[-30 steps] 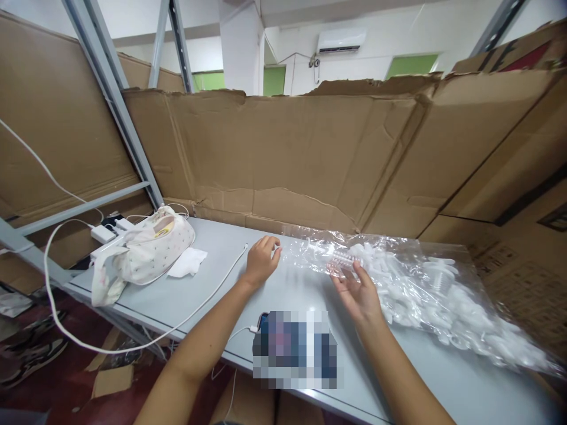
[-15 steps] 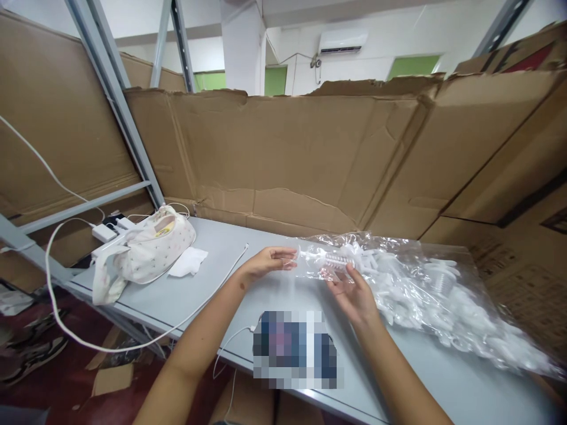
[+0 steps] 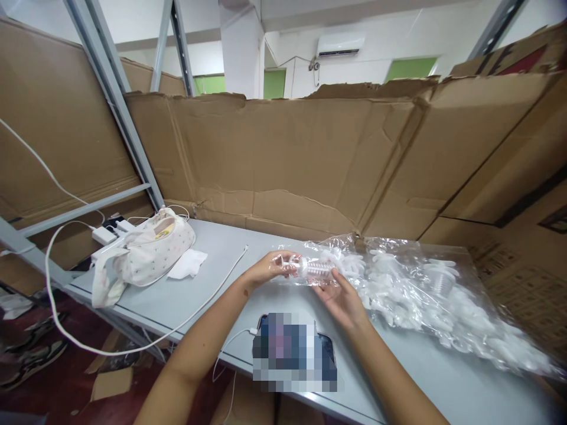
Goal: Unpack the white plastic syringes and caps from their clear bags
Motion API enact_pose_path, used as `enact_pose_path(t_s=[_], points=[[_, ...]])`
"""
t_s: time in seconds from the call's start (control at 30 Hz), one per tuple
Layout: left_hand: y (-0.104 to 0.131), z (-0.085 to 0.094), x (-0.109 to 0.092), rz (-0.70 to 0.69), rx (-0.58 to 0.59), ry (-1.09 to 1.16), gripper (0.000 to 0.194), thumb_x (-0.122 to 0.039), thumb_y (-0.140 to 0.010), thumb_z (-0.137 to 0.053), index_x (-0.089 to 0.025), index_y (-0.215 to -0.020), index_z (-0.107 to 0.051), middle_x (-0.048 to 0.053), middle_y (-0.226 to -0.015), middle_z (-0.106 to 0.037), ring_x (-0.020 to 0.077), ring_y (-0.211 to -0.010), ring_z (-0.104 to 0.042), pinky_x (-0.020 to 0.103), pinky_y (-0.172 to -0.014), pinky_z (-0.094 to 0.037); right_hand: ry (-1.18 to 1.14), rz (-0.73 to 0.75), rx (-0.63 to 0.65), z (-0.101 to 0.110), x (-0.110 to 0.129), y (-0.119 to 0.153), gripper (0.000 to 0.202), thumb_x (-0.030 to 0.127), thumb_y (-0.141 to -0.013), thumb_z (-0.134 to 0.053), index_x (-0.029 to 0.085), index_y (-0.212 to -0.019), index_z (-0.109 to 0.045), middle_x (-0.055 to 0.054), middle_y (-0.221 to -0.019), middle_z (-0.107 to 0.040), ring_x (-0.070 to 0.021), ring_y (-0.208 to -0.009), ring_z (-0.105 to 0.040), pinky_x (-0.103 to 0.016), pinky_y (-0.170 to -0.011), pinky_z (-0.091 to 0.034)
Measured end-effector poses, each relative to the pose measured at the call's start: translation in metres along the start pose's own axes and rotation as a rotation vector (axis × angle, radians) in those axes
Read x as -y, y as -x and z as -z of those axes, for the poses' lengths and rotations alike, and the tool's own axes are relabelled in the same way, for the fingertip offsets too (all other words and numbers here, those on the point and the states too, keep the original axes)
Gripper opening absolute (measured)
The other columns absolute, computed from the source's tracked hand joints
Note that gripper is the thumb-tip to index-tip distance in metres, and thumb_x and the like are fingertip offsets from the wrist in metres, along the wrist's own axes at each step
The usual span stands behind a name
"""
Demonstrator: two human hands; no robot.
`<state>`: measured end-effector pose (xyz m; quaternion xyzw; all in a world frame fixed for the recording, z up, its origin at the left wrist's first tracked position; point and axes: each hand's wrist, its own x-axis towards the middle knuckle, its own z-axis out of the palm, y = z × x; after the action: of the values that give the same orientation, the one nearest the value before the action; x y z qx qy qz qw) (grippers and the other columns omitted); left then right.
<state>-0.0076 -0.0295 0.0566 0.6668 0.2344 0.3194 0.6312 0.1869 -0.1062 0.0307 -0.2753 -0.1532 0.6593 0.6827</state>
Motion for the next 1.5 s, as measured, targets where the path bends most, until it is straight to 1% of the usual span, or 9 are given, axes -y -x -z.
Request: enact_pose_path(t_s=[0.2,0.37,0.53,0.8,0.93,1.07,1.23,1.37,1.5], points=[[0.003,0.008,-0.013,-0.047,-0.186,-0.056,0.043,-0.035,-0.073,-0.071,-0.013,-0.109,-0.066,0.008,-0.085,-0.067,0.0149,-0.073,-0.061,0.026,-0.066,-0.045,-0.076,0.045,-0.105,0.008,0.014,-0.008,0.016,0.021,-0.070,-0.074,0.023,-0.077,-0.061,0.000,-0.075,-0.071,-0.0193,-0.079,-0.072,-0.032,-0.073,-0.061],[0.011,0.027,-0.027,-0.118,-0.317,-0.055,0.041,-0.036,-0.073,-0.071,-0.014,-0.108,-0.065,0.010,-0.100,-0.067,0.0145,-0.075,-0.061,0.026,-0.066,-0.045,-0.110,0.105,-0.100,0.007,0.026,-0.005,0.025,0.020,-0.073,-0.070,0.023,-0.096,-0.062,-0.007,-0.101,-0.071,-0.0260,-0.099,-0.069,-0.036,-0.077,-0.061],[0.021,0.053,-0.034,-0.143,-0.470,-0.032,0.047,-0.037,-0.069,-0.073,-0.012,-0.108,-0.065,0.009,-0.096,-0.068,0.0135,-0.075,-0.060,0.024,-0.066,-0.045,-0.125,0.199,-0.162,0.003,0.036,-0.001,0.020,0.018,-0.082,-0.058,0.021,-0.101,-0.061,-0.011,-0.110,-0.068,-0.0265,-0.100,-0.069,-0.038,-0.075,-0.061],[0.023,0.080,-0.009,0.024,-0.666,-0.203,0.040,-0.032,-0.067,-0.069,-0.010,-0.099,-0.067,0.004,-0.077,-0.066,0.0119,-0.063,-0.058,0.026,-0.064,-0.047,-0.233,0.326,-0.235,0.010,0.054,-0.002,0.019,0.015,-0.083,-0.055,0.020,-0.099,-0.063,-0.007,-0.100,-0.070,-0.0228,-0.098,-0.069,-0.036,-0.079,-0.060],[0.019,0.081,0.010,0.139,-0.637,-0.385,0.035,-0.029,-0.073,-0.063,-0.011,-0.103,-0.064,0.002,-0.071,-0.063,0.0131,-0.061,-0.058,0.025,-0.062,-0.047,-0.226,0.316,-0.225,0.013,0.054,-0.004,0.020,0.015,-0.082,-0.055,0.020,-0.099,-0.063,-0.008,-0.103,-0.070,-0.0215,-0.098,-0.069,-0.034,-0.078,-0.061],[0.024,0.079,0.013,0.300,-0.629,-0.519,0.048,-0.028,-0.075,-0.061,-0.019,-0.122,-0.053,0.002,-0.077,-0.065,0.0140,-0.059,-0.060,0.025,-0.059,-0.045,-0.208,0.291,-0.198,0.013,0.052,-0.005,0.018,0.015,-0.082,-0.055,0.020,-0.097,-0.063,-0.008,-0.101,-0.070,-0.0214,-0.097,-0.069,-0.033,-0.077,-0.061],[0.033,0.071,-0.002,0.488,-0.543,-0.972,0.025,-0.035,-0.075,-0.060,-0.022,-0.096,-0.062,0.006,-0.090,-0.069,0.0211,-0.079,-0.063,0.028,-0.066,-0.041,-0.185,0.270,-0.186,0.012,0.051,-0.003,0.017,0.016,-0.082,-0.054,0.021,-0.095,-0.063,-0.006,-0.099,-0.071,-0.0205,-0.096,-0.070,-0.032,-0.075,-0.061],[0.030,0.060,-0.010,0.564,-0.488,-1.091,0.025,-0.043,-0.072,-0.062,-0.020,-0.084,-0.063,0.008,-0.093,-0.070,0.0263,-0.085,-0.063,0.030,-0.067,-0.040,-0.170,0.267,-0.199,0.010,0.051,-0.003,0.018,0.015,-0.081,-0.054,0.021,-0.097,-0.062,-0.006,-0.097,-0.071,-0.0199,-0.094,-0.070,-0.032,-0.076,-0.061],[0.027,0.051,-0.012,0.597,-0.402,-1.137,0.034,-0.044,-0.070,-0.064,-0.020,-0.094,-0.063,0.009,-0.098,-0.070,0.0263,-0.087,-0.064,0.029,-0.067,-0.041,-0.155,0.249,-0.209,0.008,0.048,-0.003,0.021,0.015,-0.080,-0.055,0.020,-0.099,-0.062,-0.007,-0.097,-0.070,-0.0206,-0.094,-0.070,-0.032,-0.075,-0.061]])
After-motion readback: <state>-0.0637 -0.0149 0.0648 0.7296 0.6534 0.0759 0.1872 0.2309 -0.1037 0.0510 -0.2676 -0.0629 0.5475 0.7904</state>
